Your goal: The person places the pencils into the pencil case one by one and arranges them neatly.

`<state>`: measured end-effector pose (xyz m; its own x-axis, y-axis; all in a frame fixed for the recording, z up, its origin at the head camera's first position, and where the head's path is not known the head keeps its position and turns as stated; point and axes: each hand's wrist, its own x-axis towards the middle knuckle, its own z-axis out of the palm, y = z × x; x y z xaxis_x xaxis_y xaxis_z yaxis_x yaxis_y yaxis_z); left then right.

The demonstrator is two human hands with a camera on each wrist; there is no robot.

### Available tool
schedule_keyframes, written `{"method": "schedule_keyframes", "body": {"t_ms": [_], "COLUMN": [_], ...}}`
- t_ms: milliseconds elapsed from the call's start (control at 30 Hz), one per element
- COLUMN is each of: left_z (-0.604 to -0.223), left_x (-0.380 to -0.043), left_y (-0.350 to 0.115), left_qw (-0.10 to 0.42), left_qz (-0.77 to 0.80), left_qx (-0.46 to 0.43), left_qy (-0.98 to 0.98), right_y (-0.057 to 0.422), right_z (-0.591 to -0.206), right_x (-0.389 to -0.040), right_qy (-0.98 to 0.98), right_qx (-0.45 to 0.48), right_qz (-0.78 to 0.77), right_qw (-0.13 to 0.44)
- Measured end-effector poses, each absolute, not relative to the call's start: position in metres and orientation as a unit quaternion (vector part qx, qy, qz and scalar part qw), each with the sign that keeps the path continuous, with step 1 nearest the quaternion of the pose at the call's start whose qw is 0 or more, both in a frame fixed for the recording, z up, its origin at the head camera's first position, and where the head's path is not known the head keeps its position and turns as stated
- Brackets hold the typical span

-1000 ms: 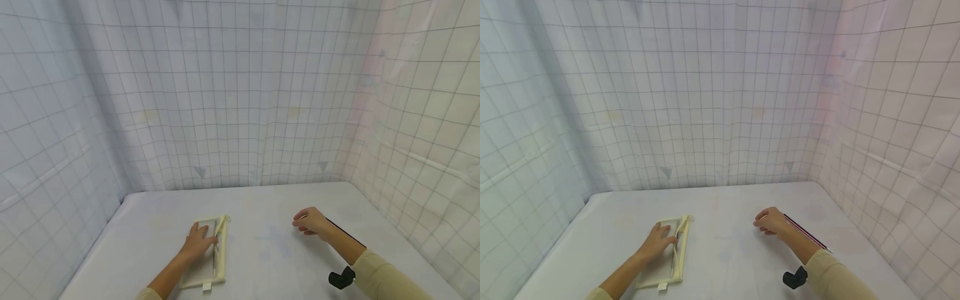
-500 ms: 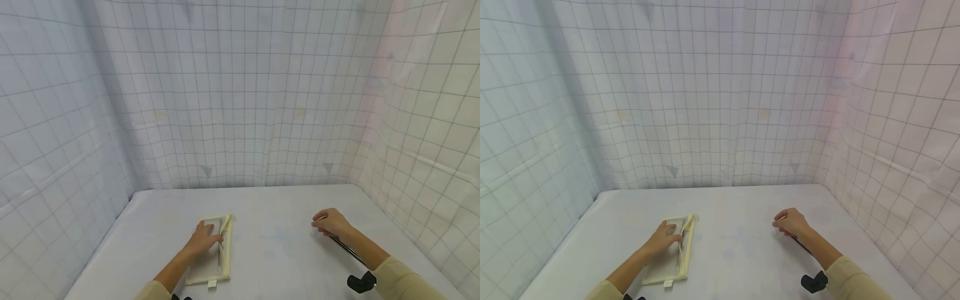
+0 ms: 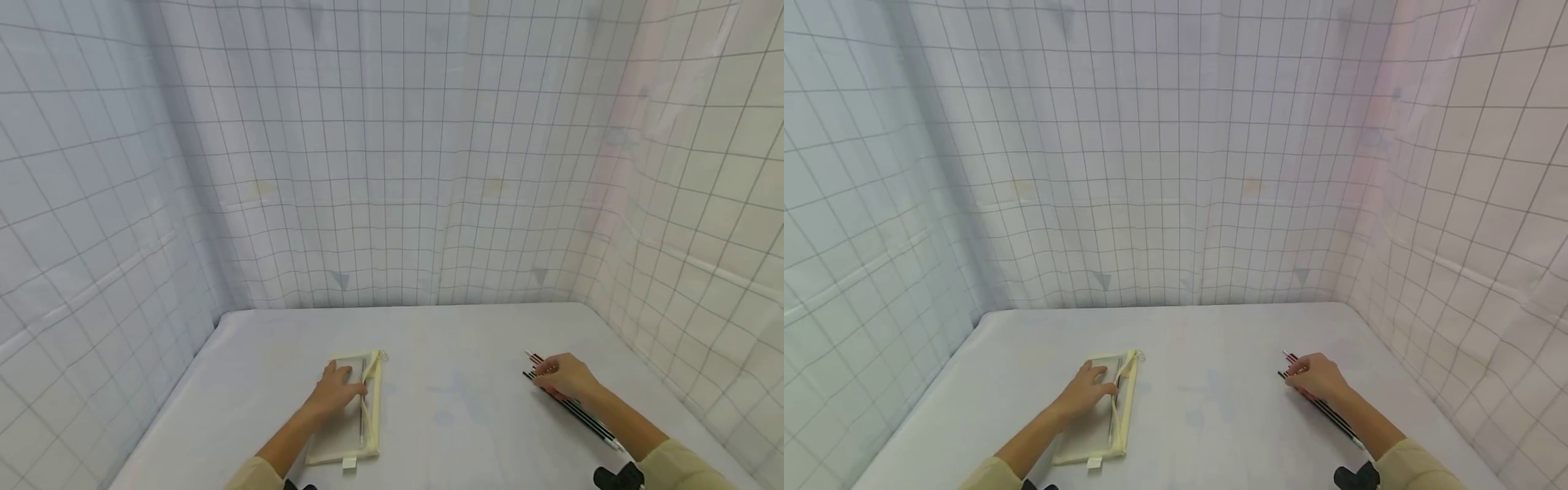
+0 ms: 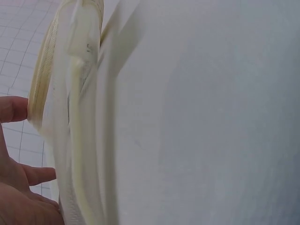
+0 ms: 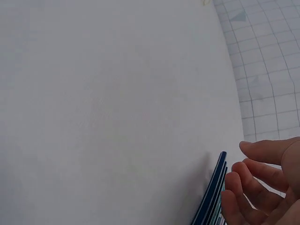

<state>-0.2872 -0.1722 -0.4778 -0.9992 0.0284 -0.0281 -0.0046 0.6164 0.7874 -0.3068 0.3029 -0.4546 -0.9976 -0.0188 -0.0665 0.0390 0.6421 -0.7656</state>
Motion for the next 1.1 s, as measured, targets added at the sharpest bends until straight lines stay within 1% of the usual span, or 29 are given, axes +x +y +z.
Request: {"method": "schedule_keyframes", "body": {"t_ms": [133,300,633,867,1100], "left_z": [-0.477,-0.475,-0.474,-0.477,-0.478], "left_x": [-0.287,-0.288,-0.287,-0.287,-0.287], "left_y": [-0.174,-0.176,-0.174,-0.173,-0.174], "left_qw": [0.02,0.011,0.011,0.014,0.017], "left_qz": [0.44,0.443,0.442,0.437,0.444], "left_qx": [0.006,0.01,0.015,0.014,0.016], "left_qy": [0.898,0.896,0.897,0.899,0.896], "right_y": [0.314,0.325,0.326,0.326,0.317], "right_z": [-0.46,-0.465,-0.471,-0.471,-0.47], "right_x": [-0.303,-0.299,-0.301,-0.303,-0.305], "right_qy": [0.925,0.945,0.967,0.965,0.972], "right_qx": [-0.016,-0.059,-0.139,-0.155,-0.142], "right_qz": [-0.378,-0.321,-0.207,-0.21,-0.183], "right_qw": [0.024,-0.007,-0.06,-0.031,-0.031]}}
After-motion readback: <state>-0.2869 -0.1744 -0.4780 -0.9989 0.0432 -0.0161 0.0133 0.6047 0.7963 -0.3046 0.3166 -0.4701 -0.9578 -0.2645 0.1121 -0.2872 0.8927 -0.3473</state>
